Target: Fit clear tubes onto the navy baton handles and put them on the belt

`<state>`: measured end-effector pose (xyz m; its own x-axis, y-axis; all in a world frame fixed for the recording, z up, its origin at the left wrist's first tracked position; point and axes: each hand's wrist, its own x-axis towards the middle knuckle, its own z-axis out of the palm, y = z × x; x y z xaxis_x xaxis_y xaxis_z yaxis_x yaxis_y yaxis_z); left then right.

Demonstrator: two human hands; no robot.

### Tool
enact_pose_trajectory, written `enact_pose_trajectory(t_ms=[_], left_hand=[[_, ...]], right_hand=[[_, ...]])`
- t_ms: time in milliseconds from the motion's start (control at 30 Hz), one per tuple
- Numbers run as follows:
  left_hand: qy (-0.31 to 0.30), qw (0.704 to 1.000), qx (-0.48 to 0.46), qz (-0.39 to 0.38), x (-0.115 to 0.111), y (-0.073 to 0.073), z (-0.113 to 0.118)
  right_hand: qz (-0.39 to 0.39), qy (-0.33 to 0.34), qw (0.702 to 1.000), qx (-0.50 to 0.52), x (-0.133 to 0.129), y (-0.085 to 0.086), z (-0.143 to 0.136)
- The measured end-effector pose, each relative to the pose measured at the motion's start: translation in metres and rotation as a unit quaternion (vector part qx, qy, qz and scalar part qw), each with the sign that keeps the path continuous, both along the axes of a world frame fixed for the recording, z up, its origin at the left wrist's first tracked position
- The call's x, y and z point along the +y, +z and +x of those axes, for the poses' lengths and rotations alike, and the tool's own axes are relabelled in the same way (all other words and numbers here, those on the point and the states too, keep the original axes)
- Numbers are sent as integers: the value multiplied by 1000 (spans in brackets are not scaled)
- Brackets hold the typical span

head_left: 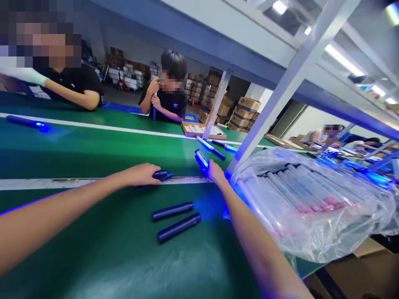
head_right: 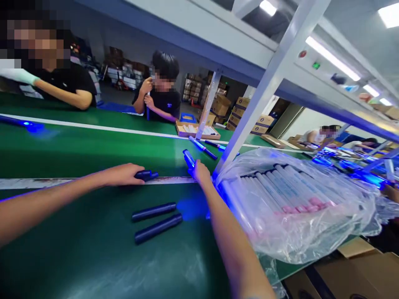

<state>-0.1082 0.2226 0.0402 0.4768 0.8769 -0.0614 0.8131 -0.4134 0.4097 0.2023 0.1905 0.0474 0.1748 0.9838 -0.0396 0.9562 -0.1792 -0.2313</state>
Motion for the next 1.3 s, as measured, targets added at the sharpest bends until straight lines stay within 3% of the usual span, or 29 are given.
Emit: enact_pose_trajectory(t_ms=[133, 233, 367, 467, 567, 633, 700, 833, 900, 967, 1067, 1100, 1133, 1167, 1233, 1300], left_hand=[[-54, 997, -8, -47, -53, -8, 35], [-71, 996, -6, -46, -74, -8, 60], [-76, 995, -1, -70, -91, -1, 76], [-96, 991, -4, -92, -122, -1, 75], [-99, 990, -6, -96, -158, -5, 76], [-69, 993, -10, -97, -171, -9, 84], [-28, 995, -18, -94, -167, -13, 102], [15, 996, -45, -78, -130, -18, 144], [22, 995, -71, -70, -116, -19, 154], [21, 992, -110, -55, -114, -19, 150], [29, 984, -175, -21, -131, -22, 123], [39, 978, -204, -31, -141, -23, 113], [53, 967, -241, -59, -151, -25, 104], [68, 951, -284, -100, -162, -27, 98], [82, 902, -382, -186, -181, -31, 92], [59, 860, -458, -218, -196, -37, 93]], right_hand=[[-12, 58, 997, -39, -90, -15, 15], [-8, 42, 997, -59, -150, -31, 25], [8, -5, 998, -61, -196, -43, 26], [24, 19, 999, 12, -218, -45, 5], [19, 60, 994, 86, -223, -44, -20], [18, 61, 994, 92, -211, -44, -27], [24, 56, 994, 89, -188, -45, -23], [43, 43, 994, 92, -137, -43, 8], [56, 39, 993, 97, -126, -39, 23], [84, 41, 990, 107, -128, -34, 34], [161, 46, 972, 166, -143, -22, 37], [192, 48, 949, 245, -148, -17, 34], [218, 53, 907, 355, -151, -11, 29], [236, 60, 842, 482, -151, -3, 23], [233, 74, 672, 699, -148, 14, 6], [213, 88, 552, 801, -141, 29, -11]])
